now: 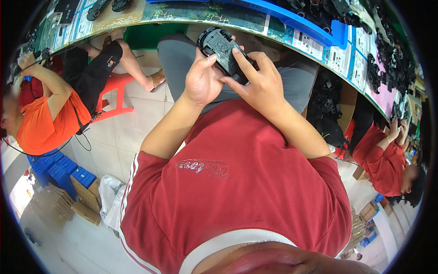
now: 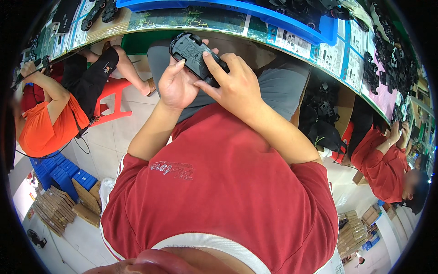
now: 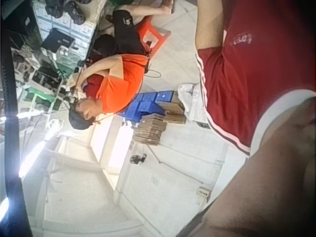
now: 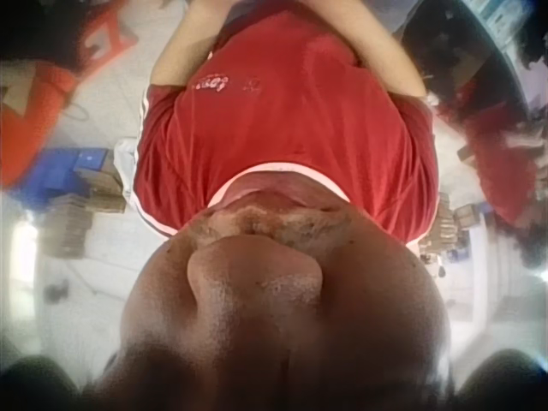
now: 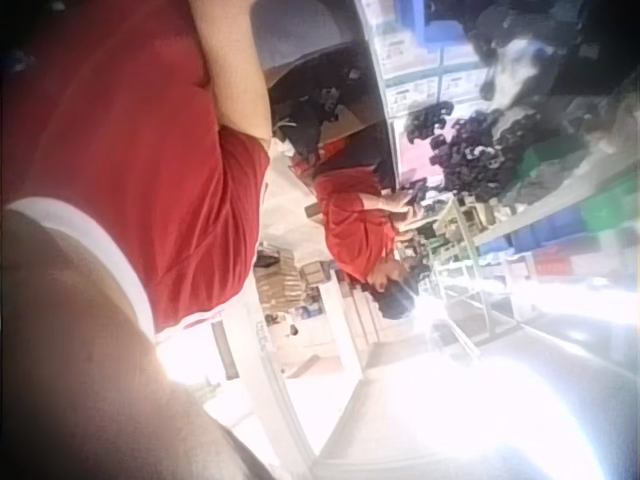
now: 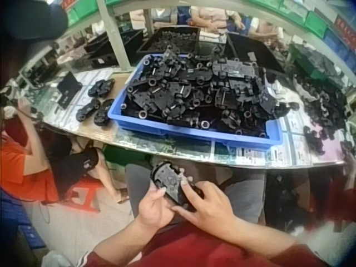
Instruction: The person assembles toy car chassis by hand, picking up car bases and components from the workbench and tray, pressing the pieces together, turning the wheels, and placing the chassis on the table.
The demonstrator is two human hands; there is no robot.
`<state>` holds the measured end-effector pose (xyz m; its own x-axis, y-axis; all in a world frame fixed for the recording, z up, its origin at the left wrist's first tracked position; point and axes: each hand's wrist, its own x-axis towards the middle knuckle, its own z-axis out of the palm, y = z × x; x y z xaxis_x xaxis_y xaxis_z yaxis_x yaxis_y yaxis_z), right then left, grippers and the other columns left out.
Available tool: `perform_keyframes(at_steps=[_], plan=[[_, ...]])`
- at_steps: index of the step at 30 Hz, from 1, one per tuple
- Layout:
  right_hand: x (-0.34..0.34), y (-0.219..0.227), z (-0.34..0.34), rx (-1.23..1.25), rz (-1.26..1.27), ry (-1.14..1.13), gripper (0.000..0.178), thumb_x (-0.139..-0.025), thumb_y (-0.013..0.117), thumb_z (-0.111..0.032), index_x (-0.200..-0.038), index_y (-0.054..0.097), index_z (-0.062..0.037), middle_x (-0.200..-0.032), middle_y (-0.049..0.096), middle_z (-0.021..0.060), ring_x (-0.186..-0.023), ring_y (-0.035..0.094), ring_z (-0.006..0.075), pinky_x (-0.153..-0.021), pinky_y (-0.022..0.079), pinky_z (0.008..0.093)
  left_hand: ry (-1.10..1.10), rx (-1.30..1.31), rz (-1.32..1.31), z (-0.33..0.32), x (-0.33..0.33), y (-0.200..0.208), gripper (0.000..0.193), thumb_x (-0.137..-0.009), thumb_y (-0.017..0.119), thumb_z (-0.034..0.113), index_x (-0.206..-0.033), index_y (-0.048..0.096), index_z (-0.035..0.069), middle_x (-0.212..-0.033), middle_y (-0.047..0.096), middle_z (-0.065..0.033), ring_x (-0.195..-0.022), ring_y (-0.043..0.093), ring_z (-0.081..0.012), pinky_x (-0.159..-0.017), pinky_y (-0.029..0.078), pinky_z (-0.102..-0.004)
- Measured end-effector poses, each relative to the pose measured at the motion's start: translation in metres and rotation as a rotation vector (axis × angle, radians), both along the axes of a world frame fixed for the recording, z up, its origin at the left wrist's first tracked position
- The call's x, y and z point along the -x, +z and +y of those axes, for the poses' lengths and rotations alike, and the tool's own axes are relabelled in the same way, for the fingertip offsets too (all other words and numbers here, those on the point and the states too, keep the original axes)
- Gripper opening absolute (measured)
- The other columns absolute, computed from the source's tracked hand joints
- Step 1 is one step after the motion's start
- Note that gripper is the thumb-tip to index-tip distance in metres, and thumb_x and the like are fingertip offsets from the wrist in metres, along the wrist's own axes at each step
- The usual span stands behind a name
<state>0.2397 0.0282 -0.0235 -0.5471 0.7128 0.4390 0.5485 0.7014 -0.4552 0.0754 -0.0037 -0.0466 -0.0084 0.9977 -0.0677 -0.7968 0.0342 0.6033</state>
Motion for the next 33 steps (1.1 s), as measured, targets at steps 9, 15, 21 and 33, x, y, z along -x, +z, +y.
perform_keyframes(at_steps=[9,15,21,33], plan=[[0.000,-0.001,0.002,-0.101,0.138,-0.045,0.064,-0.067,0.089,-0.027,-0.124,0.067,-0.0083,-0.103,0.059,0.0153,-0.087,0.062,0.0297,-0.072,0.054,0.0384,-0.022,-0.044,-0.042,0.002,-0.003,0.004,0.062,-0.094,0.048,0.019,-0.153,0.031,0.006,-0.153,0.039,-0.0232,-0.141,0.040,-0.0439,-0.117,0.035,-0.0551],[-0.001,-0.004,-0.003,-0.022,0.077,-0.047,0.066,-0.067,0.089,-0.027,-0.125,0.067,-0.0076,-0.104,0.059,0.0162,-0.088,0.062,0.0306,-0.073,0.054,0.0398,-0.006,-0.001,-0.011,0.001,-0.001,0.001,0.062,-0.094,0.048,0.018,-0.152,0.031,0.006,-0.153,0.039,-0.0216,-0.141,0.041,-0.0427,-0.117,0.036,-0.0550],[-0.004,-0.006,-0.002,0.041,0.043,-0.022,0.070,-0.068,0.089,-0.028,-0.130,0.063,-0.0077,-0.109,0.057,0.0179,-0.093,0.062,0.0328,-0.076,0.055,0.0400,-0.010,0.040,0.045,0.001,-0.005,0.002,0.059,-0.096,0.047,0.015,-0.151,0.030,0.006,-0.151,0.041,-0.0210,-0.140,0.042,-0.0414,-0.117,0.036,-0.0556],[-0.016,0.015,0.007,0.368,0.254,0.107,0.073,-0.077,0.086,-0.028,-0.138,0.056,-0.0026,-0.117,0.056,0.0185,-0.096,0.062,0.0336,-0.080,0.055,0.0390,-0.135,-0.059,-0.158,0.006,0.005,0.009,0.060,-0.100,0.046,0.006,-0.155,0.026,0.013,-0.149,0.043,-0.0139,-0.138,0.044,-0.0296,-0.116,0.037,-0.0492]])
